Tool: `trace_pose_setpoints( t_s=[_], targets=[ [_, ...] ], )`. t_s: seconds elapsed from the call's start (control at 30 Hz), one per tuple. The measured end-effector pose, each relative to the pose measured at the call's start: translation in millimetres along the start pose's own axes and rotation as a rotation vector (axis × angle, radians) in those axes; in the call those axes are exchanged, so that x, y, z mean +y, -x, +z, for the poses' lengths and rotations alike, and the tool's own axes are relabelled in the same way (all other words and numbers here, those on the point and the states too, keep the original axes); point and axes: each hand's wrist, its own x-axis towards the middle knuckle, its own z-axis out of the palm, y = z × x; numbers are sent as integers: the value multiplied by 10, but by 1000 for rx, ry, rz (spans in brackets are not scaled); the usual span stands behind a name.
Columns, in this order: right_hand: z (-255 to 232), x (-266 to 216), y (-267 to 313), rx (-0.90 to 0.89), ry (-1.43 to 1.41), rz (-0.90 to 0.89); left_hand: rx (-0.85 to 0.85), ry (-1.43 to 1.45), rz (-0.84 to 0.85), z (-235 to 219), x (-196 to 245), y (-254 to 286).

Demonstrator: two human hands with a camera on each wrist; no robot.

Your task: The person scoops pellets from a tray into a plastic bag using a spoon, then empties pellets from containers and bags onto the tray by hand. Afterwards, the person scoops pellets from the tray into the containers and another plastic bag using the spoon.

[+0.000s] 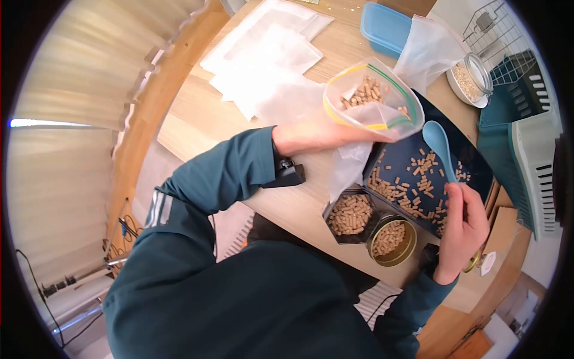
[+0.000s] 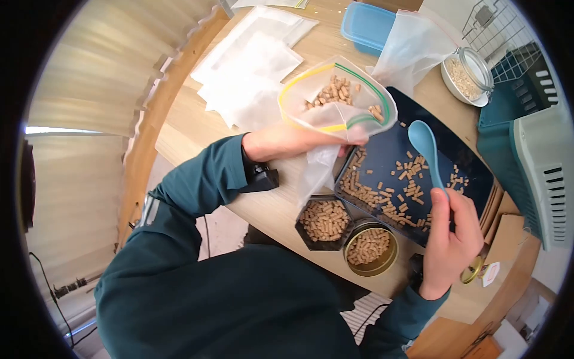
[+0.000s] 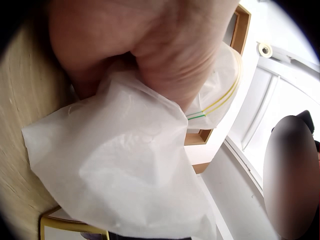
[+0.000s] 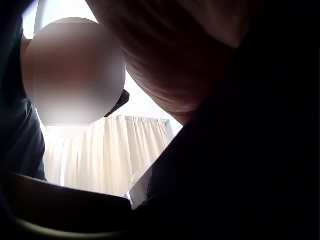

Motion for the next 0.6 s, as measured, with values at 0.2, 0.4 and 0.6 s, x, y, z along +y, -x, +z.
trace_pose_setpoints(
  t_s=[0.2, 0.4, 0.6],
  targets=[
    [39, -48, -40, 35, 118, -96, -35, 36, -78, 27, 64, 41],
    [65, -87, -110, -189, 156, -368, -72, -107, -109, 11, -33, 40],
    [-78, 4, -137, -319, -17, -408, 5, -163, -159, 66, 52, 28]
  ],
)
